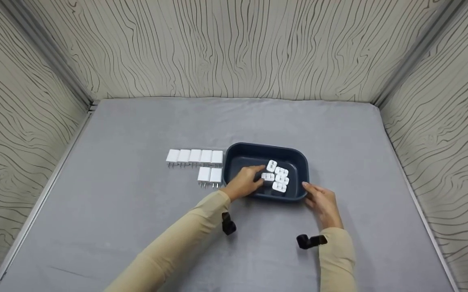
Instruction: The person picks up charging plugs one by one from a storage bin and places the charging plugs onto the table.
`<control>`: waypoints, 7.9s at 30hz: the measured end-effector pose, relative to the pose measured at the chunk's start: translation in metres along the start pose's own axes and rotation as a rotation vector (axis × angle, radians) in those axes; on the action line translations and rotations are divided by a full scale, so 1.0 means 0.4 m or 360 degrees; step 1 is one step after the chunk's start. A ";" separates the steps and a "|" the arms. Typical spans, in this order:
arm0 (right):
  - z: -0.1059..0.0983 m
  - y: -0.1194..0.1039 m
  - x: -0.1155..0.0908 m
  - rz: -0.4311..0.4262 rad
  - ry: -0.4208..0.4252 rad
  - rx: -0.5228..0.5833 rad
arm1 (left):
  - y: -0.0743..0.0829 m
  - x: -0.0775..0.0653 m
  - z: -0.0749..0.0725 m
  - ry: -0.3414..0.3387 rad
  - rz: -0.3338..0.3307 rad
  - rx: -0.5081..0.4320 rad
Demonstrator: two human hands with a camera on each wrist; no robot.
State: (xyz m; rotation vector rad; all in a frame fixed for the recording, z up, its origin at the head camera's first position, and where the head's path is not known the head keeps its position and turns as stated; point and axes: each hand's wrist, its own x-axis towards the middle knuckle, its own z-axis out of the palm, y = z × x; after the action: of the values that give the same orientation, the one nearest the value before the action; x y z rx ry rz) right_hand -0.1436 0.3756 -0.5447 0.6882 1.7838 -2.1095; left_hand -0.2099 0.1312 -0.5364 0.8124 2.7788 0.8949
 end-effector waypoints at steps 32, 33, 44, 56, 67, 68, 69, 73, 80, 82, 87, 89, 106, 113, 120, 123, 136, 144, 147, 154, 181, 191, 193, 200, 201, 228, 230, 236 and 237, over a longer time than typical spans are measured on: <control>-0.002 0.003 0.005 -0.0018 0.0002 -0.0056 | 0.019 0.000 -0.003 -0.0282 -0.0158 0.0064; -0.002 0.003 0.005 -0.0018 0.0008 -0.0058 | 0.019 0.000 -0.003 -0.0291 -0.0156 0.0074; -0.003 0.002 0.006 -0.0031 0.0004 -0.0068 | 0.014 -0.004 -0.006 -0.0235 -0.0004 0.0148; 0.001 0.004 0.004 -0.0007 0.0013 -0.0012 | 0.005 -0.026 -0.023 -0.0071 0.0130 0.0108; 0.002 0.005 0.005 -0.0003 0.0023 -0.0001 | -0.013 -0.047 -0.044 0.0074 0.0191 0.0040; 0.002 0.005 0.005 0.0001 0.0029 -0.0007 | -0.015 -0.049 -0.047 0.0079 0.0190 0.0030; 0.002 0.005 0.005 0.0004 0.0031 -0.0008 | -0.017 -0.050 -0.049 0.0080 0.0185 0.0027; 0.001 0.005 0.006 0.0007 0.0019 0.0010 | -0.024 -0.055 -0.061 0.0109 0.0161 0.0021; -0.001 0.003 0.003 -0.0003 0.0010 0.0001 | -0.046 -0.064 -0.077 0.0233 0.0165 -0.0007; -0.002 0.004 0.003 -0.0007 0.0015 -0.0038 | -0.052 -0.068 -0.080 0.0252 0.0155 -0.0012; -0.005 0.009 0.004 -0.0023 0.0020 -0.0128 | -0.064 -0.082 -0.093 0.0287 0.0127 -0.0044; -0.004 0.009 0.004 -0.0027 0.0019 -0.0126 | -0.071 -0.087 -0.098 0.0308 0.0122 -0.0062; 0.000 0.006 0.002 -0.0014 0.0012 -0.0035 | -0.138 -0.132 -0.129 0.0530 0.0113 -0.0224; 0.001 0.005 0.003 -0.0031 0.0023 -0.0046 | -0.152 -0.151 -0.146 0.0559 0.0112 -0.0320; 0.002 0.005 0.005 -0.0038 0.0002 -0.0029 | -0.165 -0.164 -0.160 0.0586 0.0069 -0.0397; 0.001 0.006 0.005 -0.0033 0.0000 -0.0021 | -0.176 -0.171 -0.160 0.0581 0.0035 -0.0404; 0.002 0.007 0.004 -0.0013 0.0008 0.0019 | -0.232 -0.202 -0.159 0.0579 -0.0060 -0.0408; 0.002 0.006 0.003 0.0004 0.0001 -0.0030 | -0.263 -0.216 -0.156 0.0584 -0.0049 -0.0344; 0.003 0.005 0.003 0.0017 0.0003 -0.0033 | -0.273 -0.218 -0.156 0.0605 -0.0031 -0.0327; 0.005 0.003 0.001 0.0000 -0.0005 0.0006 | -0.289 -0.225 -0.163 0.0634 -0.0018 -0.0352; 0.002 0.008 0.004 0.0020 0.0016 -0.0011 | -0.373 -0.270 -0.183 0.0564 -0.0031 -0.0169; 0.001 0.007 0.000 -0.0018 -0.0007 0.0004 | -0.397 -0.273 -0.180 0.0515 0.0098 -0.0041; 0.002 0.007 -0.001 -0.0020 -0.0008 0.0017 | -0.400 -0.272 -0.178 0.0502 0.0141 0.0006; 0.003 0.007 0.000 -0.0011 0.0002 0.0047 | -0.409 -0.270 -0.173 0.0491 0.0265 0.0162; 0.004 0.007 0.000 -0.0011 0.0002 0.0042 | -0.409 -0.269 -0.173 0.0487 0.0270 0.0173; 0.006 0.002 -0.001 0.0030 0.0035 -0.0050 | -0.424 -0.274 -0.159 0.0483 0.0304 0.0273; 0.007 0.001 -0.003 0.0015 0.0020 -0.0020 | -0.422 -0.274 -0.159 0.0475 0.0294 0.0258; 0.008 0.000 -0.008 -0.0031 -0.0003 0.0071 | -0.413 -0.275 -0.160 0.0466 0.0254 0.0205; 0.008 0.000 -0.008 -0.0032 -0.0006 0.0085 | -0.410 -0.275 -0.159 0.0470 0.0257 0.0198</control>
State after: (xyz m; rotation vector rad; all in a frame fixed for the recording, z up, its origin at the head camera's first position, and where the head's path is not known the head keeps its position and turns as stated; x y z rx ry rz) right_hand -0.1414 0.3723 -0.5426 0.6826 1.7454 -2.1768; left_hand -0.2078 -0.0708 -0.5838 1.0123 3.0856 0.9446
